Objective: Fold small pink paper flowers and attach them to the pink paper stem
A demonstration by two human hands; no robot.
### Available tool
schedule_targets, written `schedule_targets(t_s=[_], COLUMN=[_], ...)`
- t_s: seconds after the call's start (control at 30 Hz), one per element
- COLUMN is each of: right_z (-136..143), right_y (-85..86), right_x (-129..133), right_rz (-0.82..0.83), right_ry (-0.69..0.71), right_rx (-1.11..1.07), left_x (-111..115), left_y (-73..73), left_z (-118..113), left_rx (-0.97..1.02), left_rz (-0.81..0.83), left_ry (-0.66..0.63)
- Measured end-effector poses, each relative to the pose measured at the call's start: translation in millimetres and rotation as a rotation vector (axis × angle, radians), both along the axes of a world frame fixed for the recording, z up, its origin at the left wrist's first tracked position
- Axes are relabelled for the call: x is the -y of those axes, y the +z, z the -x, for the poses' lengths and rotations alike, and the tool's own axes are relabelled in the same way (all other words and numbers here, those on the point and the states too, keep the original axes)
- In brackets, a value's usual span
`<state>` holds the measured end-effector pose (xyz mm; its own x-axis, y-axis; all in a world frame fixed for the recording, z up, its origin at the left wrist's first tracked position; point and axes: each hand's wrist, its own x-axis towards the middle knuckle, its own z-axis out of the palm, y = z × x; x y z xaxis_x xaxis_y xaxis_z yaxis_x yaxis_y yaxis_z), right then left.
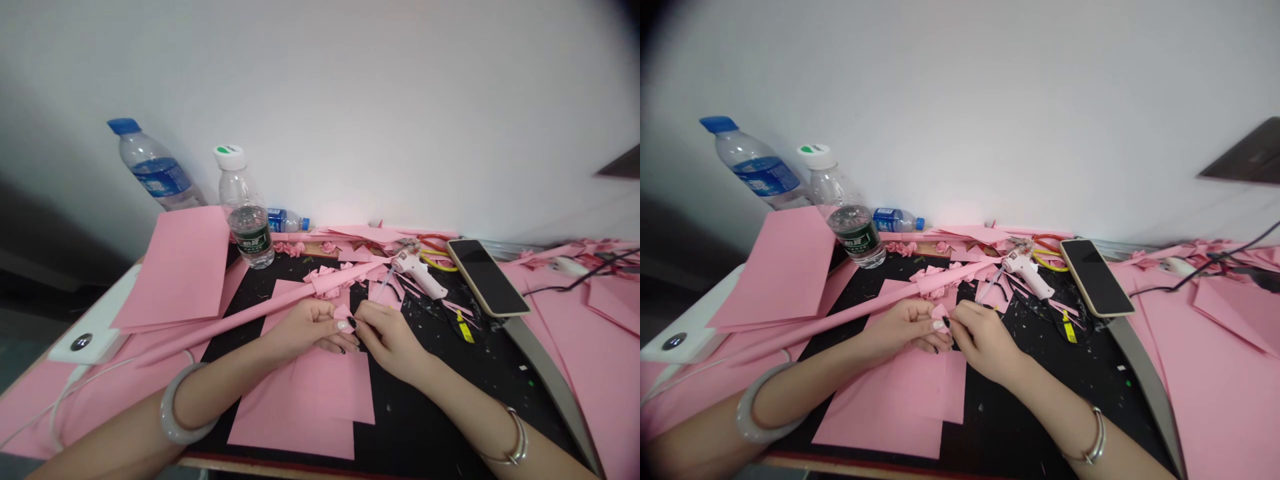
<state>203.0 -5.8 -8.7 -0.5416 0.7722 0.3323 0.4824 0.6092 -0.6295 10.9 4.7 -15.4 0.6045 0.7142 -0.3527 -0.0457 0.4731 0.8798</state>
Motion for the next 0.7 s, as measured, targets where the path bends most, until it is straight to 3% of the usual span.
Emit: schedule_targets(t_s=[0.7], right_z=[1.4], right_y=[-1.6], right_x=[0.5], right_rz=[0.024], right_ry=[-0.059], right_rx=[0.015], left_x=[1.6], left_y=[3.3], left_z=[-3.3], left_rx=[-0.015], left_rz=[-0.042], left_ry=[0.063])
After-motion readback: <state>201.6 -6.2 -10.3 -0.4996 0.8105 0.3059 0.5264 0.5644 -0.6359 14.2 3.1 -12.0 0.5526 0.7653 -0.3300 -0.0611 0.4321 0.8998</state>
